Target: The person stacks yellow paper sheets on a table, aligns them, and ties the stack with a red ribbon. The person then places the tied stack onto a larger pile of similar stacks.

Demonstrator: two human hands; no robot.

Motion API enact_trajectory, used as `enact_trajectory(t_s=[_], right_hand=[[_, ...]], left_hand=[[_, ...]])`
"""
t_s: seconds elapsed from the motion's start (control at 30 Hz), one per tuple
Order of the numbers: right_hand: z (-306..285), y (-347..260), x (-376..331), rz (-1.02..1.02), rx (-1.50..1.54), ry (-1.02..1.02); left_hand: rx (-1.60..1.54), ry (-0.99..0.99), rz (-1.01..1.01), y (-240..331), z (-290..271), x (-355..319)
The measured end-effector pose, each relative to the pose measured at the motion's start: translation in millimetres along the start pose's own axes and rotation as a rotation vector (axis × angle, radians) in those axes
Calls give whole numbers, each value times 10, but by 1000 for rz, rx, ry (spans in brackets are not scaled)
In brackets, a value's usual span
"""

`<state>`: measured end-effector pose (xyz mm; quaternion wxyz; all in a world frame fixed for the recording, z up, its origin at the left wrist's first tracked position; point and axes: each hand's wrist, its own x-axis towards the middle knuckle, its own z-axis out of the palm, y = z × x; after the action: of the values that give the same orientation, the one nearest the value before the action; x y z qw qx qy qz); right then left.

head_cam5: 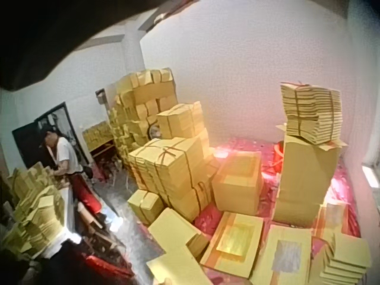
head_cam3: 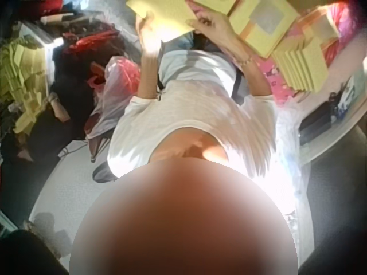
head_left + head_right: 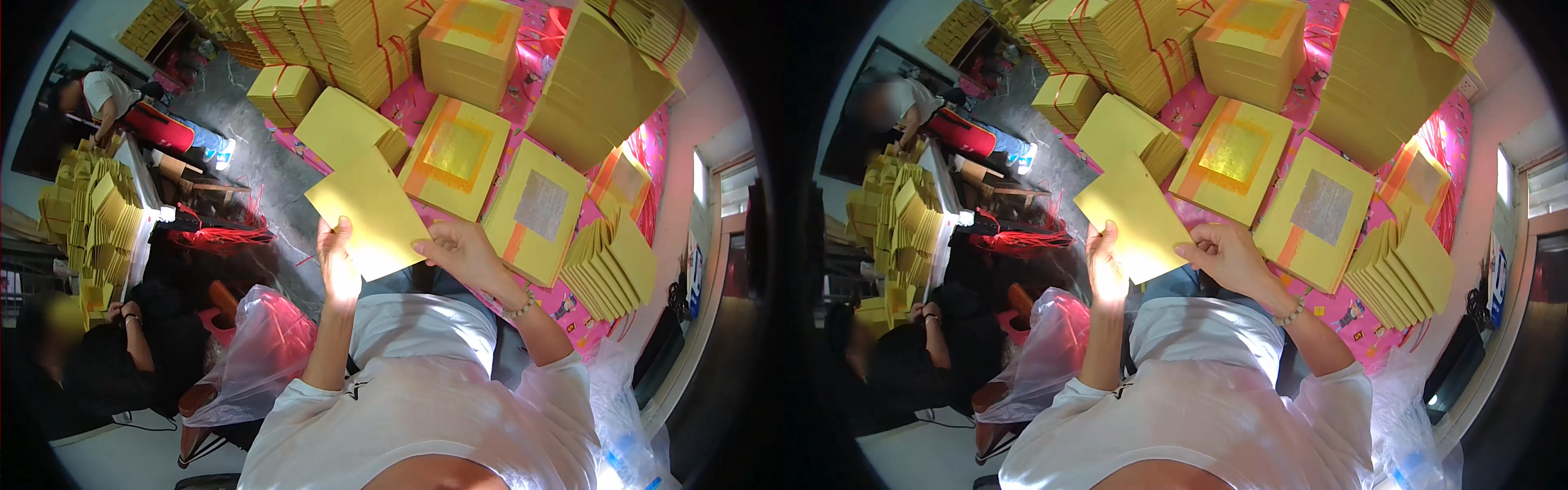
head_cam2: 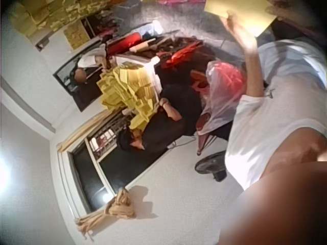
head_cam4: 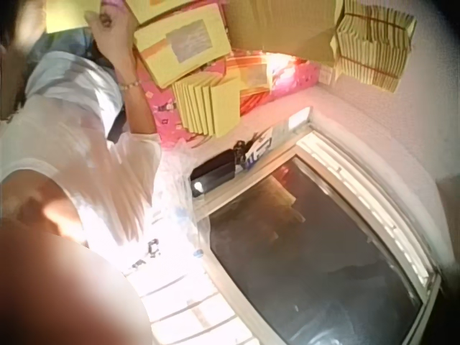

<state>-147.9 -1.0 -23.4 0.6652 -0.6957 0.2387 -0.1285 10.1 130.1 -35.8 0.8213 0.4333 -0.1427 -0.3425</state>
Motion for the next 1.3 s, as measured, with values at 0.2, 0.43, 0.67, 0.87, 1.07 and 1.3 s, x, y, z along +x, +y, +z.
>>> enact_trajectory(t_s=[0.2,0.43,0.67,0.87,1.07,1.3], right_hand=[[-66,-86,537,-149,-47,104],[-169,-257,1568,-206,-311,258],[-82,-145,1931,-152,-598,331],[-88,-5,1938,-101,-585,328],[-117,72,1942,-51,-564,356],[-144,-11,1866,-35,-512,326]], left_hand=[[134,52,37,166,-118,411],[303,107,114,215,-246,1291],[565,189,184,-138,-591,1788],[822,198,182,-221,-767,1927],[1626,232,970,-32,-226,1675],[1588,-87,726,-292,-95,1889]])
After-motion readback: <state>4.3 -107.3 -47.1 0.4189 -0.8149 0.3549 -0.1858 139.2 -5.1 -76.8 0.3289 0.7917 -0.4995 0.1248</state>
